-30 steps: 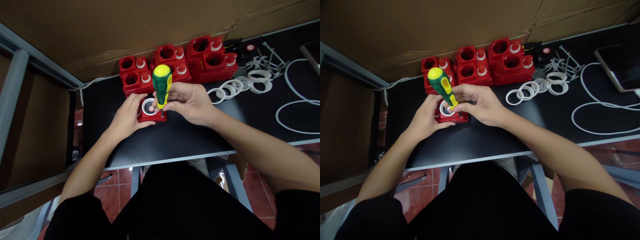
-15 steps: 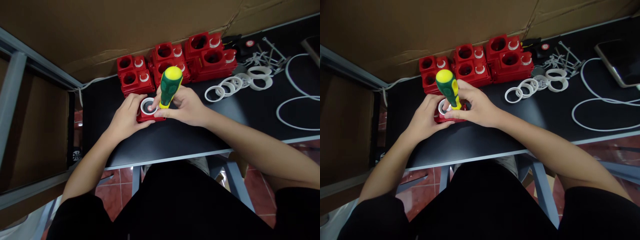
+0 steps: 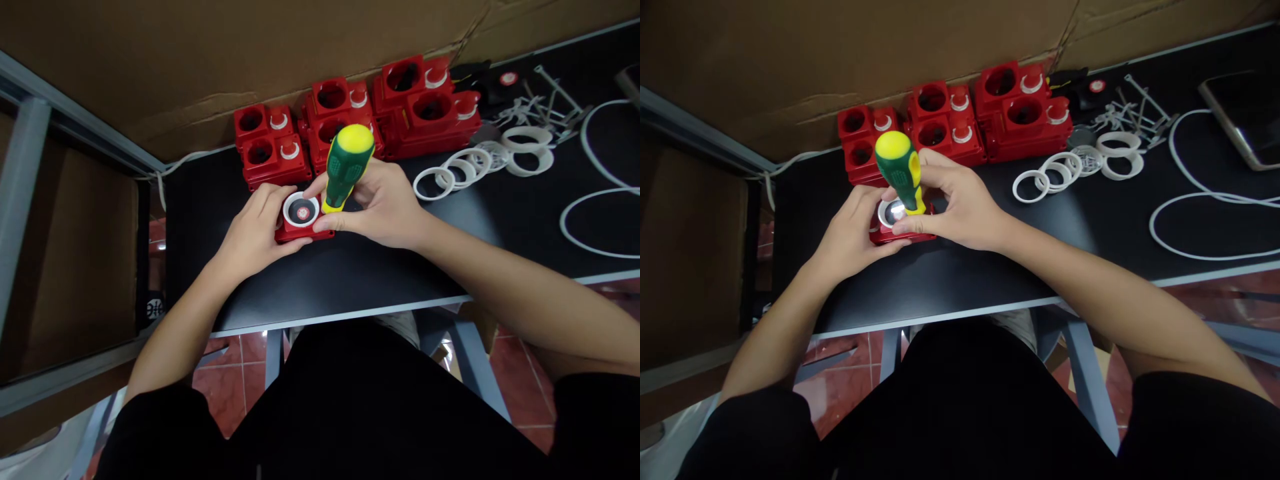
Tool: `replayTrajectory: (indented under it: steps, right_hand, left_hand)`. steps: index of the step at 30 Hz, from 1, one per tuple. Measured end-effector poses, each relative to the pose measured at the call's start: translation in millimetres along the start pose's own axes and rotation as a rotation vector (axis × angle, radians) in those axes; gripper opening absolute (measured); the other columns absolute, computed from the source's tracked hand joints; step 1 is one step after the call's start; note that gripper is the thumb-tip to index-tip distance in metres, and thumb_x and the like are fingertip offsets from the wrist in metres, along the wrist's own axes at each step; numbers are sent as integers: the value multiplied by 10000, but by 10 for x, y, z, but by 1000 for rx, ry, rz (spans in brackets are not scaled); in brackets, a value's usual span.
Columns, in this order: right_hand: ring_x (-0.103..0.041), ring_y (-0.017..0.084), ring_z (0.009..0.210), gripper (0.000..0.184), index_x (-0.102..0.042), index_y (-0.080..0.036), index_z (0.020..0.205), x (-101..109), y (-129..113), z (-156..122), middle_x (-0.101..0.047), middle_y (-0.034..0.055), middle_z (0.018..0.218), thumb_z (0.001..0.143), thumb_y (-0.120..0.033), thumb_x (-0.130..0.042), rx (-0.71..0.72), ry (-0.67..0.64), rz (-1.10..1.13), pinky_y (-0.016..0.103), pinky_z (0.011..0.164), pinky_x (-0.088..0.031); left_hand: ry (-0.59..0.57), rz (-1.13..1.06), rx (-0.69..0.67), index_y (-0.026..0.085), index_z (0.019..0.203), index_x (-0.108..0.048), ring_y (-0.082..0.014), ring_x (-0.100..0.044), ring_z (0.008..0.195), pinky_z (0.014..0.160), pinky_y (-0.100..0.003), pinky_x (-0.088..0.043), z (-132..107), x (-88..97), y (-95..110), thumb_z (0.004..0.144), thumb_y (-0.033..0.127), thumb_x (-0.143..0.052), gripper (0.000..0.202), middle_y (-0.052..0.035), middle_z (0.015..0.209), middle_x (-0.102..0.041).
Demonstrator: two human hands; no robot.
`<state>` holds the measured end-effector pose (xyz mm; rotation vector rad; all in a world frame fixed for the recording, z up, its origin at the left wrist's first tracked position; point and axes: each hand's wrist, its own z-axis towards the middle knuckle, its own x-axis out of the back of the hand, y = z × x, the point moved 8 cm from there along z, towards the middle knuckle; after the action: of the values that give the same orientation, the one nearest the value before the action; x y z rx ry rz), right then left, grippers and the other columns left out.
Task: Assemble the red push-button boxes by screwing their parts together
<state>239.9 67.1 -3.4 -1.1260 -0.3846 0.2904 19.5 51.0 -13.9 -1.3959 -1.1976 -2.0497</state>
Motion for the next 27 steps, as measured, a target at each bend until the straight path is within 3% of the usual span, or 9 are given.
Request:
replayTrajectory:
  steps: [3,10,16,22,27]
  right_hand:
    - [-776,283,1070,582,-931,-255,1172,25,-25,-4,-800,78,1202,947,-751,-1140,-24,62,-4,504,1051,-750]
    - [-783,278,1039,488,-938,-263,1107,36,-38,0,-789,59,1126,949,-665,-1164,13,74,7,526,1067,-751]
    - [-842,279,1082,519,-968,-251,1192,35,-11,15,-852,66,1147,925,-632,-1200,-12,40,107,474,1051,-777]
    - [-922,302,1235,557,-964,-235,1227,-3,-18,33,-922,81,1277,896,-598,-1226,-63,-3,255,471,1239,-787]
    - [-953,341,1321,559,-963,-251,1273,-44,-39,29,-944,53,1246,923,-614,-1203,-111,-30,353,521,1307,-786]
  left_hand:
    - [8,-17,1,288,1801,-641,-484,-804,1505,1318,-645,-712,-2,1,1,1033,625,-1072,943,-176,1633,-755]
    - [16,-22,-11,295,1795,-640,-466,-812,1481,1307,-626,-718,3,9,13,1006,564,-1110,957,-163,1621,-751]
    - [16,-17,-5,299,1794,-649,-463,-807,1490,1310,-610,-717,1,-3,-17,1016,624,-1098,955,-160,1632,-748]
    - [21,-6,-46,283,1816,-625,-477,-801,1514,1311,-622,-716,-6,-26,-36,1024,662,-1084,990,-172,1652,-745]
    - [39,0,-86,253,1816,-623,-483,-801,1537,1332,-633,-703,-13,-20,-25,1039,594,-1081,965,-192,1665,-752]
